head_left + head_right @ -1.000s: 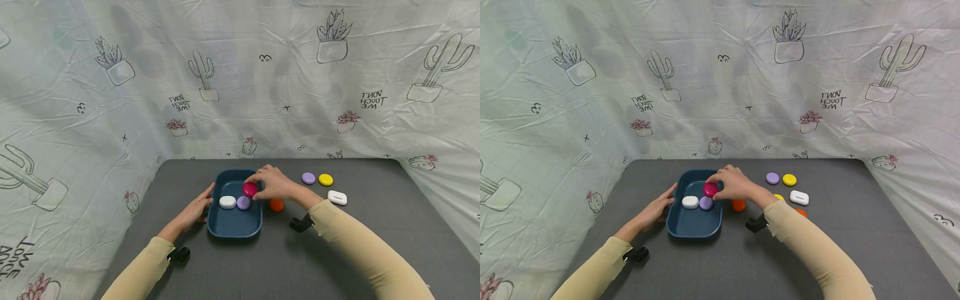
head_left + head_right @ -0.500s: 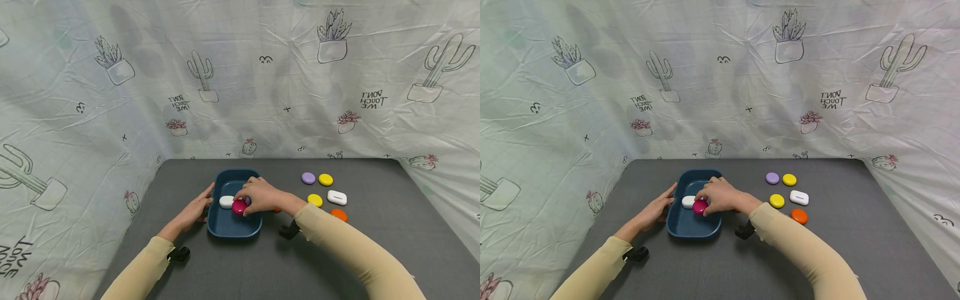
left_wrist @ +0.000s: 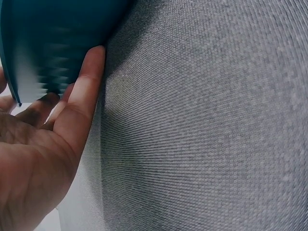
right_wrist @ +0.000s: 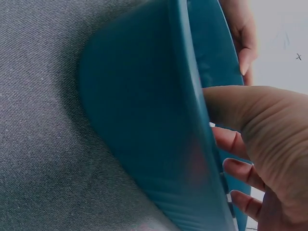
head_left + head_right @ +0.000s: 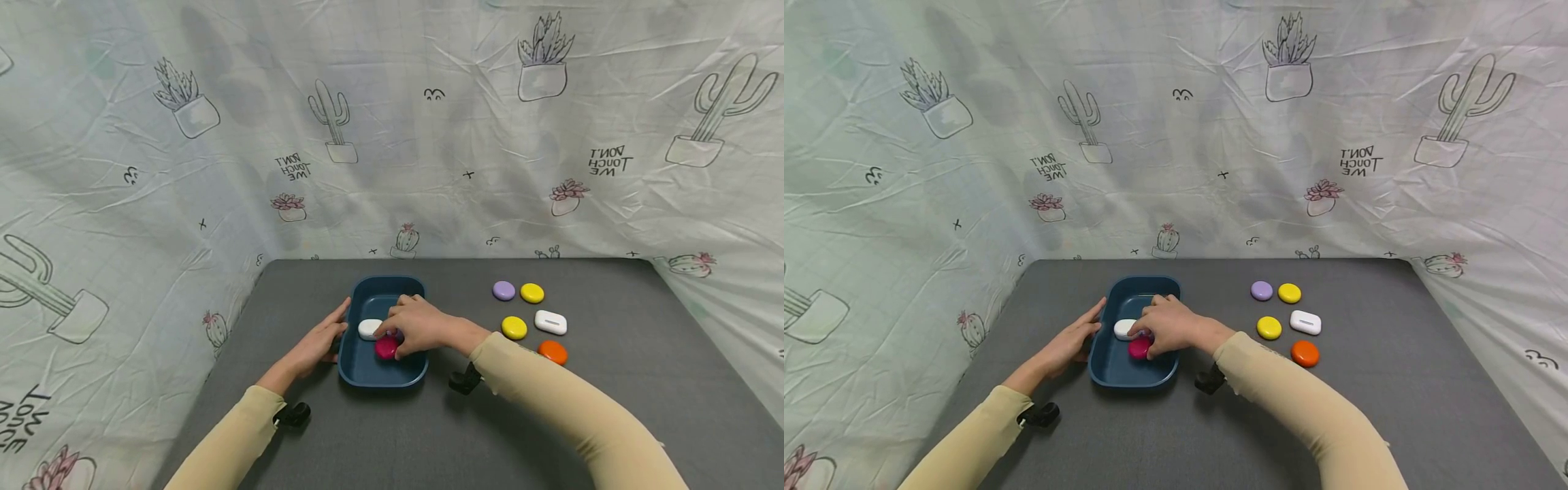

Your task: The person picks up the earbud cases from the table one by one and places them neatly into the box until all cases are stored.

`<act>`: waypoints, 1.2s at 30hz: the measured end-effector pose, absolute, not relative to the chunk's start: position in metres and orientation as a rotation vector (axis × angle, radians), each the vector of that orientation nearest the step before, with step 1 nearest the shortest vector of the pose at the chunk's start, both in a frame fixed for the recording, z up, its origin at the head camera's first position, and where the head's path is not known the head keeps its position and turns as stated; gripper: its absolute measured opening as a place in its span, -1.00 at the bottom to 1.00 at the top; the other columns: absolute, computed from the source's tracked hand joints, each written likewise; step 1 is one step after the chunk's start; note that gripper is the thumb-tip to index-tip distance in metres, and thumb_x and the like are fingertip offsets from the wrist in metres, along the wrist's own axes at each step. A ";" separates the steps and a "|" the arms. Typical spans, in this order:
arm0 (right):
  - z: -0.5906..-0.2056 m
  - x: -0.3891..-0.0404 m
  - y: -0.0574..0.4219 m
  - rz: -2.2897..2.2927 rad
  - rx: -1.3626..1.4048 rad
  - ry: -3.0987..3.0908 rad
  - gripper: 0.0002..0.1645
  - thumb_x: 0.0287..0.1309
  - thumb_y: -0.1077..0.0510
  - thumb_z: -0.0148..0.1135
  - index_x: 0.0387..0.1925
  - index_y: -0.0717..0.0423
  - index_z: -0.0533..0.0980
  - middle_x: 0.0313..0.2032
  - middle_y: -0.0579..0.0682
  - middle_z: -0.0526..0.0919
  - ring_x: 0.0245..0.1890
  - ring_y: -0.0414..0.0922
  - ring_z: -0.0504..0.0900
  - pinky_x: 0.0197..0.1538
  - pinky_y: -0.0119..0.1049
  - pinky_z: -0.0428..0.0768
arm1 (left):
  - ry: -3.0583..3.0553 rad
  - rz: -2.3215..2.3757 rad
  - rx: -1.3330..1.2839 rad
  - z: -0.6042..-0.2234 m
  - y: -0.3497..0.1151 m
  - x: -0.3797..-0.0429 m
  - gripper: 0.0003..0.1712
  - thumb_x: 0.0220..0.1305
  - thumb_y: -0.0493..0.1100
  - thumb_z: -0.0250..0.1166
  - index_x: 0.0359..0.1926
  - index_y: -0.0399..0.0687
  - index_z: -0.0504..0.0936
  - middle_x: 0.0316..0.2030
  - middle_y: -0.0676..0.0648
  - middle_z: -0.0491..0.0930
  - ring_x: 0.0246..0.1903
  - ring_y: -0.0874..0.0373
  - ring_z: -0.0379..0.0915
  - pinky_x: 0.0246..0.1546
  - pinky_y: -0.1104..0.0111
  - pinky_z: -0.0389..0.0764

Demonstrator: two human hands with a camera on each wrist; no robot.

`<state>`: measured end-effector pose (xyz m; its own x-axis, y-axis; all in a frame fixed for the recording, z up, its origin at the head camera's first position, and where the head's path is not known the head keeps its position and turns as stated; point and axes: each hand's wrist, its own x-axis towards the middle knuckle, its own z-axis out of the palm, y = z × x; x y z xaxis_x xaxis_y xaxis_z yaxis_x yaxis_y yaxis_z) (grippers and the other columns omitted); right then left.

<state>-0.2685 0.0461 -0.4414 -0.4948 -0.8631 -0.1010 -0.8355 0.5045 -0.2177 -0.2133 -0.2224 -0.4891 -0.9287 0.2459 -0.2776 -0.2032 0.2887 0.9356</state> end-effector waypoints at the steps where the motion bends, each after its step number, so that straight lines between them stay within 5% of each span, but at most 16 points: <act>1: -0.441 -0.269 0.047 -0.217 -1.450 2.551 -0.34 0.13 -0.17 0.51 0.30 -0.36 0.58 0.01 -0.14 0.63 -0.01 -0.13 0.35 0.07 -0.10 0.34 | 2.196 1.676 0.031 -0.489 -0.222 -0.213 -0.32 0.64 0.01 -0.08 0.61 0.62 -0.06 0.60 -0.05 -0.04 0.42 -0.17 0.21 -0.12 0.08 0.62; 30: -0.421 -0.273 0.146 -0.782 -1.175 2.701 -0.35 0.16 -0.05 0.52 0.30 -0.19 0.59 -0.08 -0.11 0.64 0.07 -0.05 0.34 0.11 0.05 0.31 | 2.197 1.703 0.064 -0.491 -0.220 -0.211 -0.34 0.66 0.00 -0.09 0.62 0.57 -0.05 0.60 -0.06 -0.05 0.44 -0.19 0.17 -0.10 0.05 0.62; 36: -0.421 -0.275 0.180 -0.838 -1.131 2.749 -0.32 0.12 -0.05 0.55 0.29 -0.18 0.59 -0.09 -0.23 0.64 0.04 -0.04 0.38 0.09 0.06 0.31 | 2.196 1.708 0.068 -0.491 -0.220 -0.210 -0.33 0.66 -0.01 -0.10 0.62 0.55 -0.06 0.60 -0.06 -0.06 0.44 -0.20 0.16 -0.11 0.07 0.62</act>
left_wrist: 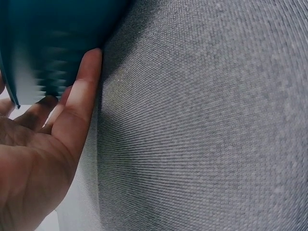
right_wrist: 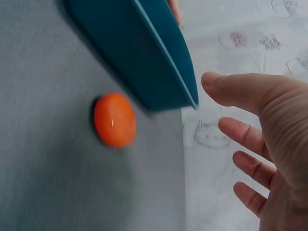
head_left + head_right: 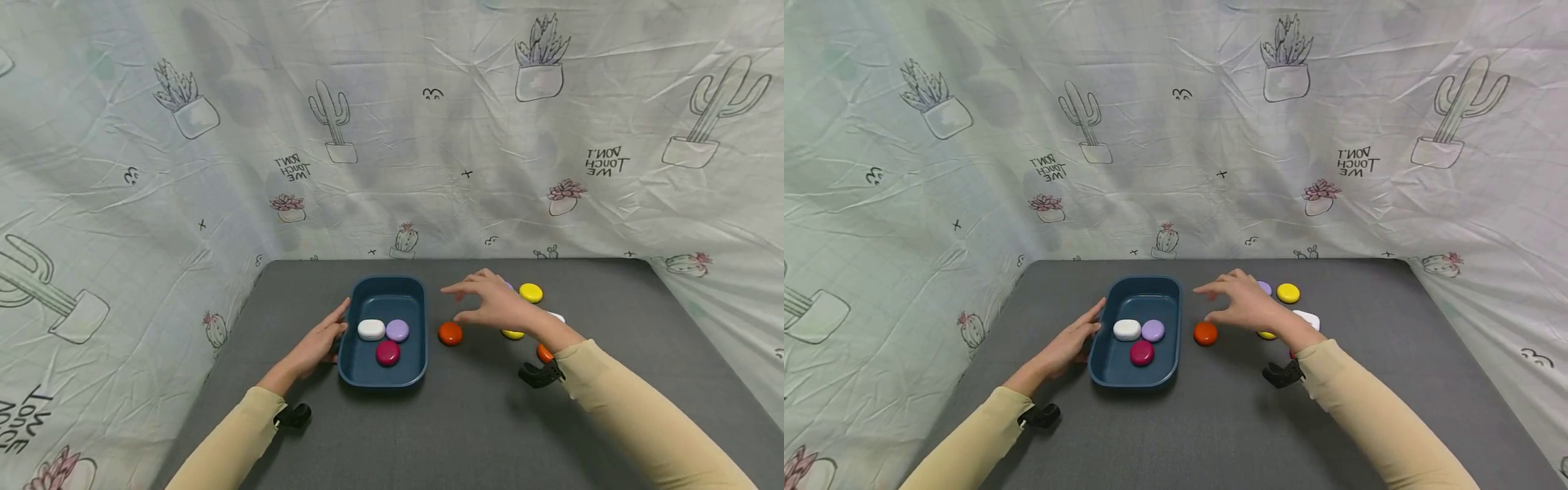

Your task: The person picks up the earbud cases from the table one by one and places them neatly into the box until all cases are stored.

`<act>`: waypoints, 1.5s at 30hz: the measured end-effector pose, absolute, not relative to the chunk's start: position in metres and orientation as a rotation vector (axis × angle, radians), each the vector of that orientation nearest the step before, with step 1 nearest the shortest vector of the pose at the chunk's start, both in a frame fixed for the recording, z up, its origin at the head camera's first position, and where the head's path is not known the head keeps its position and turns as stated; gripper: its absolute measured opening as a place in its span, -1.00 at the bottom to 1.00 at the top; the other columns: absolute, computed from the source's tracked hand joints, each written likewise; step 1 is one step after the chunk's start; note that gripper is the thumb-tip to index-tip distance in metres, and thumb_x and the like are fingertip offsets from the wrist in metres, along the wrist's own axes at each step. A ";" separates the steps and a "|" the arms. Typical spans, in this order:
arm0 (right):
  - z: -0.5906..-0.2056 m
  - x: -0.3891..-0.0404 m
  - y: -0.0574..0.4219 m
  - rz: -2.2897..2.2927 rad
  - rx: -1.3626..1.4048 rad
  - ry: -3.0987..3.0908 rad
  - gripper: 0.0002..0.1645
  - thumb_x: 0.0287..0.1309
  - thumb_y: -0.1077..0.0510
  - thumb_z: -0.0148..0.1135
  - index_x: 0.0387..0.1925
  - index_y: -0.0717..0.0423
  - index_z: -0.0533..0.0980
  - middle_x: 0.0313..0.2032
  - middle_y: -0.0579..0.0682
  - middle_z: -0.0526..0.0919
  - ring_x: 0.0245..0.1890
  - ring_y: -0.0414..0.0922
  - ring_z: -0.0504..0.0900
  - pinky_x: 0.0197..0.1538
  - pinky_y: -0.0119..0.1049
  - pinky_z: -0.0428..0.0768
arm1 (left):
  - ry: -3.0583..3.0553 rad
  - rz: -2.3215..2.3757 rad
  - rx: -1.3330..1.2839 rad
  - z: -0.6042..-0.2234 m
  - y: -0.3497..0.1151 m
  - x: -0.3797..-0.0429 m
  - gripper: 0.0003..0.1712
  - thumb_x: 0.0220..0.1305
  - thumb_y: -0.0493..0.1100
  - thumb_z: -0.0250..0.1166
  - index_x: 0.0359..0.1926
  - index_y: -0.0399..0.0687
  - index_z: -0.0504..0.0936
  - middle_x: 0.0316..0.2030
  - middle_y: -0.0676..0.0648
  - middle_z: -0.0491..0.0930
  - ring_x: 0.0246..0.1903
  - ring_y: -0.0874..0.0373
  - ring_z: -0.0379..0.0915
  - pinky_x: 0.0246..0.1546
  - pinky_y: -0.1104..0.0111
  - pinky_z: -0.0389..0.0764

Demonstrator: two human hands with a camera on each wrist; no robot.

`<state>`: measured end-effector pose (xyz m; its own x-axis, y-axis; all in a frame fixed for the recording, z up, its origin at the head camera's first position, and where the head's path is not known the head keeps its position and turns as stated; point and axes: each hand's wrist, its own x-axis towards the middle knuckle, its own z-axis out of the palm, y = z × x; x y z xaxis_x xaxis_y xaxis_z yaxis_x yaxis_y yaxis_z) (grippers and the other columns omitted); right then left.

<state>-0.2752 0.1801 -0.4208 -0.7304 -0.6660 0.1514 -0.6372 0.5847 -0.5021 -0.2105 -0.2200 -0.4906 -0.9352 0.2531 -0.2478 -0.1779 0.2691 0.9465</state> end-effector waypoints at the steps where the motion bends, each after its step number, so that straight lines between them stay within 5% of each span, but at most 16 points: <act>1: -0.421 -0.276 0.186 -0.843 -1.125 2.755 -0.32 0.12 -0.06 0.55 0.29 -0.18 0.59 -0.09 -0.25 0.63 0.04 -0.04 0.38 0.10 0.07 0.30 | 2.198 1.705 0.067 -0.491 -0.220 -0.211 -0.33 0.66 -0.01 -0.10 0.62 0.55 -0.06 0.60 -0.07 -0.06 0.44 -0.20 0.16 -0.11 0.07 0.62; 12: -0.417 -0.276 0.252 -0.918 -0.921 2.821 -0.31 0.17 -0.06 0.52 0.34 -0.14 0.55 0.03 -0.06 0.65 0.04 -0.01 0.37 0.10 0.09 0.26 | 2.196 1.694 0.057 -0.489 -0.219 -0.212 -0.33 0.65 0.00 -0.09 0.63 0.52 -0.06 0.61 -0.07 -0.09 0.43 -0.21 0.17 -0.13 0.08 0.62; 22: -0.414 -0.268 0.299 -0.940 -0.690 2.849 -0.26 0.23 -0.20 0.43 0.39 -0.12 0.50 0.31 0.08 0.50 0.27 0.13 0.27 0.14 0.22 0.31 | 2.203 1.688 0.051 -0.491 -0.221 -0.213 -0.34 0.66 -0.01 -0.11 0.62 0.56 -0.05 0.61 -0.09 -0.13 0.41 -0.23 0.19 -0.16 0.09 0.62; 45: -0.449 -0.269 0.336 -0.886 -0.587 2.833 -0.16 0.23 -0.10 0.46 0.40 0.21 0.43 0.13 0.25 0.61 0.22 0.26 0.37 0.13 0.30 0.33 | 2.186 1.707 0.059 -0.491 -0.222 -0.212 -0.33 0.65 -0.01 -0.10 0.62 0.54 -0.06 0.62 -0.07 -0.13 0.41 -0.21 0.20 -0.15 0.10 0.63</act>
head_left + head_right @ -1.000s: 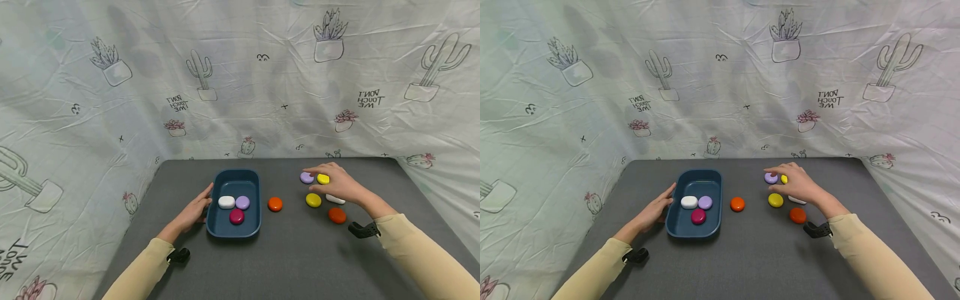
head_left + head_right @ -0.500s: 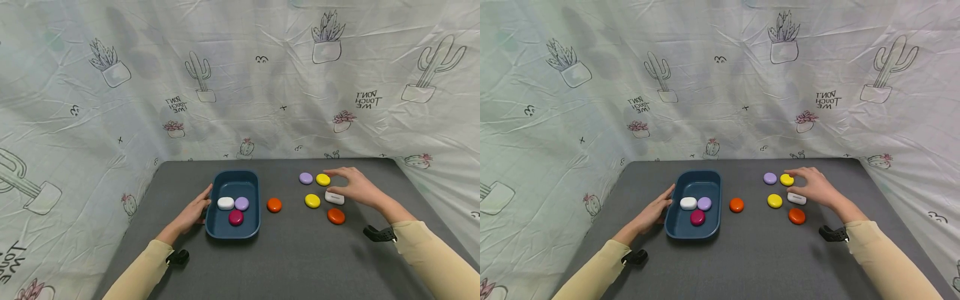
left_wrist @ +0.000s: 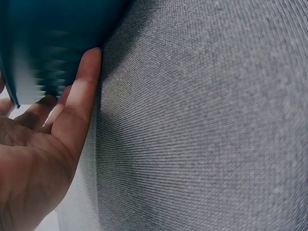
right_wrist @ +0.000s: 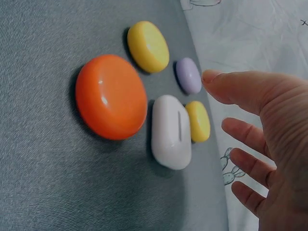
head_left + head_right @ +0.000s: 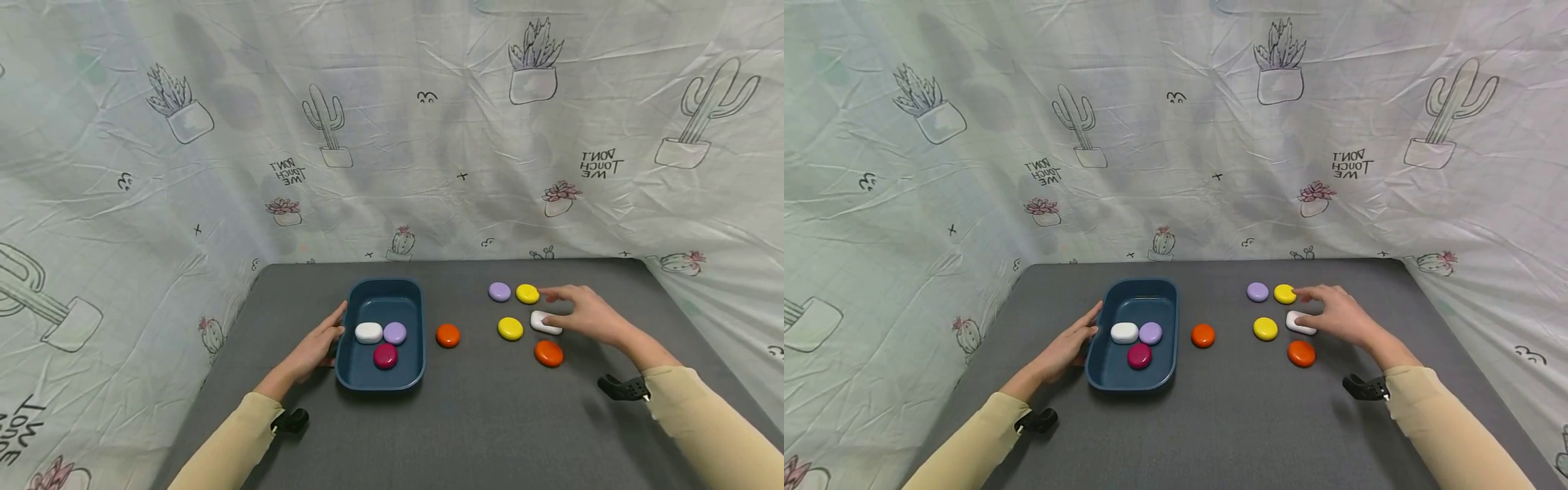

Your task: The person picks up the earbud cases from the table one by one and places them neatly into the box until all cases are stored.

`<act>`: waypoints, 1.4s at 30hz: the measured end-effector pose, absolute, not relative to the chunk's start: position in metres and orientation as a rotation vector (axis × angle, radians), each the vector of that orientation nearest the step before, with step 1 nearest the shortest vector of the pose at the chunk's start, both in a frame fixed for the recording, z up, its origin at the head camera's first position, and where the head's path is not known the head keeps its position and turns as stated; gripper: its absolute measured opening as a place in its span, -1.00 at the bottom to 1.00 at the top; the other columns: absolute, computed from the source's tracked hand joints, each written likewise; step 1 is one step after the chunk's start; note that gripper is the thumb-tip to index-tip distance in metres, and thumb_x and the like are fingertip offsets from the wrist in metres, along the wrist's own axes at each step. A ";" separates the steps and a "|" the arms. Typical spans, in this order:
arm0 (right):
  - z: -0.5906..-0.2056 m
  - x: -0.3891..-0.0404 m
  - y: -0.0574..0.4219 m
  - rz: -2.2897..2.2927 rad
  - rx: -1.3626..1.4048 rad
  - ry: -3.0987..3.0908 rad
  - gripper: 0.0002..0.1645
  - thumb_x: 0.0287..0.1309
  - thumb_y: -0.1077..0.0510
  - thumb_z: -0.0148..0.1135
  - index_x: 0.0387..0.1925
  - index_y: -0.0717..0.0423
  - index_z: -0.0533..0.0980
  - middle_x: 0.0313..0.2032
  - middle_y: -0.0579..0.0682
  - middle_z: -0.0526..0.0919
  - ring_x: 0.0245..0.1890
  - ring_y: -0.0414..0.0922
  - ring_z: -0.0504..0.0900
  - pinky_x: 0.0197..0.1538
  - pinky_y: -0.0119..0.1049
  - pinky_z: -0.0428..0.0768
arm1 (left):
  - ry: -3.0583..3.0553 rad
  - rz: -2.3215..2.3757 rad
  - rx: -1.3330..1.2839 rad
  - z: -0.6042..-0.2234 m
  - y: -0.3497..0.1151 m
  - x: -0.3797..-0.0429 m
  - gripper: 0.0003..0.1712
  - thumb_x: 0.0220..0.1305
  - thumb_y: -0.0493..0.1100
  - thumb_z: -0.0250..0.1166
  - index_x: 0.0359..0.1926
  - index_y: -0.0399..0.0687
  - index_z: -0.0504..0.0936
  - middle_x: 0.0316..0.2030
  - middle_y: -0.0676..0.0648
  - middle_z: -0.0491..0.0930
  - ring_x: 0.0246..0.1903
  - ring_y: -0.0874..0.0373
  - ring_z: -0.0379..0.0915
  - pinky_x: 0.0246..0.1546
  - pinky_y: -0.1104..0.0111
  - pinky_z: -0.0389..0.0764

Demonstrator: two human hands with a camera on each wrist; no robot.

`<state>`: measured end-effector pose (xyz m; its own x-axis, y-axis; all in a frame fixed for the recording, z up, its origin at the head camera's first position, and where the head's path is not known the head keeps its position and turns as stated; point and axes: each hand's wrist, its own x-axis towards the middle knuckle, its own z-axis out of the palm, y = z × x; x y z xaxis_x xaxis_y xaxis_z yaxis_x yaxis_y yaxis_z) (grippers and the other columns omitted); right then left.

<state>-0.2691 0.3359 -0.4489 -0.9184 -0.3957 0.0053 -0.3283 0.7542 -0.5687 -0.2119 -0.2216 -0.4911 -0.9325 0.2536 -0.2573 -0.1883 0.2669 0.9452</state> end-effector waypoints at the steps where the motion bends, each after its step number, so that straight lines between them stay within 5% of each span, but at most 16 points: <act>1: -0.451 -0.269 0.337 -0.884 -0.591 2.838 -0.16 0.22 -0.11 0.47 0.40 0.22 0.44 0.12 0.25 0.61 0.21 0.27 0.39 0.12 0.29 0.35 | 2.187 1.706 0.061 -0.491 -0.222 -0.212 -0.33 0.66 -0.01 -0.10 0.62 0.54 -0.06 0.62 -0.07 -0.13 0.40 -0.21 0.21 -0.15 0.10 0.63; 42: -0.485 -0.264 0.348 -0.795 -0.444 2.828 -0.19 0.12 -0.16 0.51 0.31 0.14 0.54 0.17 0.28 0.54 0.14 0.26 0.36 0.01 0.20 0.35 | 2.088 1.762 -0.030 -0.476 -0.215 -0.211 -0.28 0.61 -0.12 -0.07 0.65 0.41 -0.05 0.60 -0.12 -0.11 0.42 -0.22 0.20 -0.17 0.05 0.64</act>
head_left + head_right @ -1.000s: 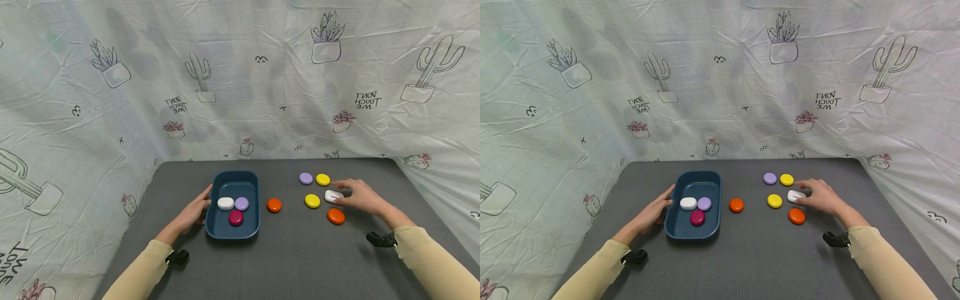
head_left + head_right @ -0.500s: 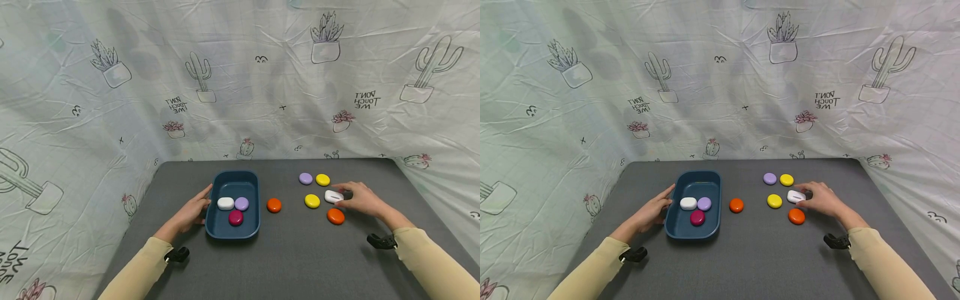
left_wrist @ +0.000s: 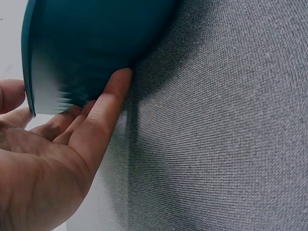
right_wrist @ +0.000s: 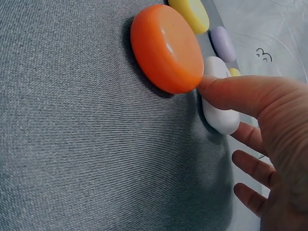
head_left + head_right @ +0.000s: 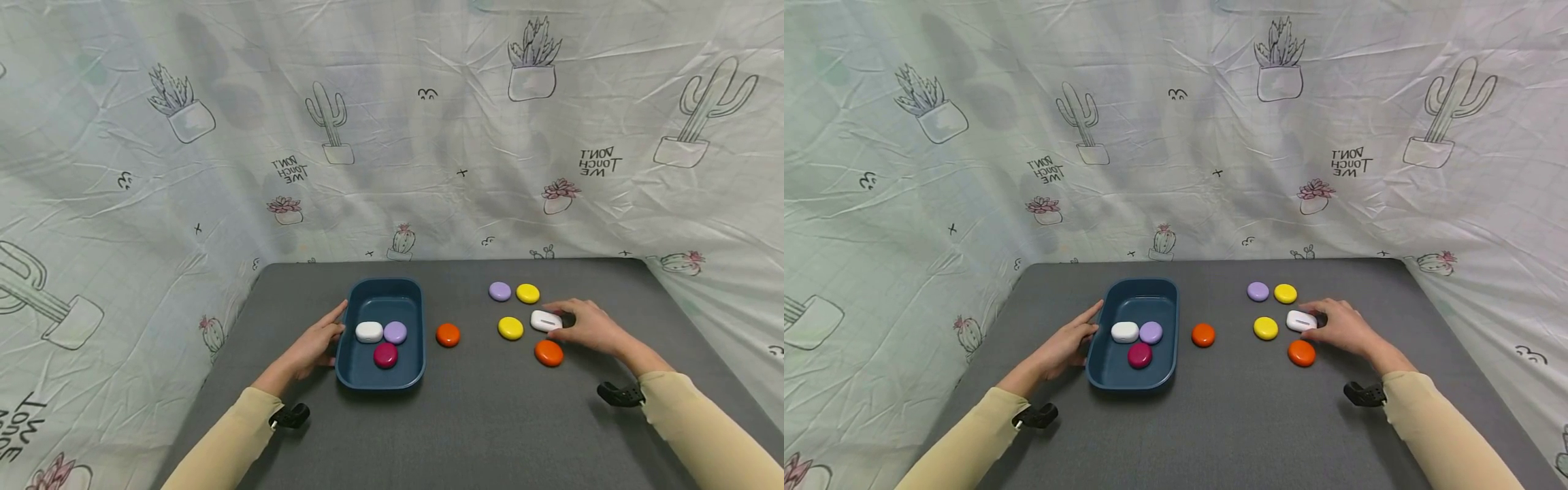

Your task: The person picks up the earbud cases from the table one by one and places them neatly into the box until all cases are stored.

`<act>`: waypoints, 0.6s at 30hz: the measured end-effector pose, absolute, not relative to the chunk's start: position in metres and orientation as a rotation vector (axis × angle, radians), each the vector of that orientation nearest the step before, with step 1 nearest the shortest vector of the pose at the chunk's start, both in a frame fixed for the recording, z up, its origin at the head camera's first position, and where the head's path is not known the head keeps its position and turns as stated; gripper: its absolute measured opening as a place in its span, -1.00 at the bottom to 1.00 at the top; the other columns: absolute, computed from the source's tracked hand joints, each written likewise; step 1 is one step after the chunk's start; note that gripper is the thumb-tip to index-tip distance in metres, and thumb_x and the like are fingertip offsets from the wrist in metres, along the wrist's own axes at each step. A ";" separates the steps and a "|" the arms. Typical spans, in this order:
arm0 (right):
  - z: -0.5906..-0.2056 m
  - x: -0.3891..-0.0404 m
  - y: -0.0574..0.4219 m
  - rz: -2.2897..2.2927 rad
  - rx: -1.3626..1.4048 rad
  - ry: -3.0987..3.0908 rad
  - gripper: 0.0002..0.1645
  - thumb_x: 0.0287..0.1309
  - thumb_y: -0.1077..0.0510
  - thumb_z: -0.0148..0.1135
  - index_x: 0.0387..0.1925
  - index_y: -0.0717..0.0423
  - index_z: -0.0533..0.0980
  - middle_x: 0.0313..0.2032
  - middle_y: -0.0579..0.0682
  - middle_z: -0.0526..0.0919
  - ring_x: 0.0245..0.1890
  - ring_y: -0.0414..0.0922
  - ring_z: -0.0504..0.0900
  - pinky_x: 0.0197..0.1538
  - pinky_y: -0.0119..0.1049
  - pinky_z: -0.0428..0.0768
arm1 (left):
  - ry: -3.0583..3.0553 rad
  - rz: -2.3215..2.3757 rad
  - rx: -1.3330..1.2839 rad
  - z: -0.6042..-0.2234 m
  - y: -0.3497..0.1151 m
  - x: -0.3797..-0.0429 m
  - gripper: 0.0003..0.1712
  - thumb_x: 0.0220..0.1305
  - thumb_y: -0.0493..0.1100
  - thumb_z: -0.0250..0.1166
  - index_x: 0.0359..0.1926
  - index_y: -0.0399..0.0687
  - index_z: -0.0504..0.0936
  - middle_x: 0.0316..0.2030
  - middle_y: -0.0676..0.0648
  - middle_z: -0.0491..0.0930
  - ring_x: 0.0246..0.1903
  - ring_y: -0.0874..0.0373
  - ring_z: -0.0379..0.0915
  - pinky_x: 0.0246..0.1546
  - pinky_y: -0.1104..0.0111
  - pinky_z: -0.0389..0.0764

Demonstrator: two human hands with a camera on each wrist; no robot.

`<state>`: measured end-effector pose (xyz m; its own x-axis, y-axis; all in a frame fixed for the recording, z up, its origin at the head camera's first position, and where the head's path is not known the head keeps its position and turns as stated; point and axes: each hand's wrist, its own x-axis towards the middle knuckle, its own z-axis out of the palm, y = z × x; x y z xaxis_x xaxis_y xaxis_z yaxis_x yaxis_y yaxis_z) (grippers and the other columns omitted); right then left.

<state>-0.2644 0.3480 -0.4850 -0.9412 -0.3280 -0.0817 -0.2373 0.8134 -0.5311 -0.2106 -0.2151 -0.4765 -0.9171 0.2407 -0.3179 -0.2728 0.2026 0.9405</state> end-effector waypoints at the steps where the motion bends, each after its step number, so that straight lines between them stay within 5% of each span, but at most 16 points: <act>1: -0.485 -0.264 0.348 -0.798 -0.448 2.828 -0.19 0.12 -0.16 0.51 0.31 0.15 0.54 0.17 0.29 0.54 0.13 0.26 0.36 0.01 0.19 0.35 | 2.089 1.762 -0.030 -0.477 -0.215 -0.211 -0.28 0.60 -0.12 -0.07 0.64 0.41 -0.04 0.60 -0.12 -0.10 0.41 -0.21 0.21 -0.17 0.06 0.64; 12: -0.486 -0.263 0.349 -0.809 -0.438 2.834 -0.23 0.14 -0.18 0.50 0.29 0.12 0.57 0.17 0.26 0.55 0.12 0.21 0.38 -0.01 0.09 0.36 | 2.090 1.755 -0.040 -0.477 -0.216 -0.211 -0.27 0.60 -0.11 -0.06 0.64 0.46 -0.05 0.59 -0.17 -0.04 0.37 -0.17 0.29 -0.16 0.06 0.64; 18: -0.488 -0.263 0.350 -0.805 -0.434 2.830 -0.22 0.14 -0.19 0.49 0.29 0.12 0.56 0.17 0.27 0.54 0.11 0.21 0.38 -0.02 0.09 0.36 | 2.082 1.748 -0.038 -0.475 -0.215 -0.210 -0.27 0.61 -0.11 -0.06 0.64 0.47 -0.07 0.44 -0.27 0.29 0.29 -0.15 0.39 -0.19 0.06 0.65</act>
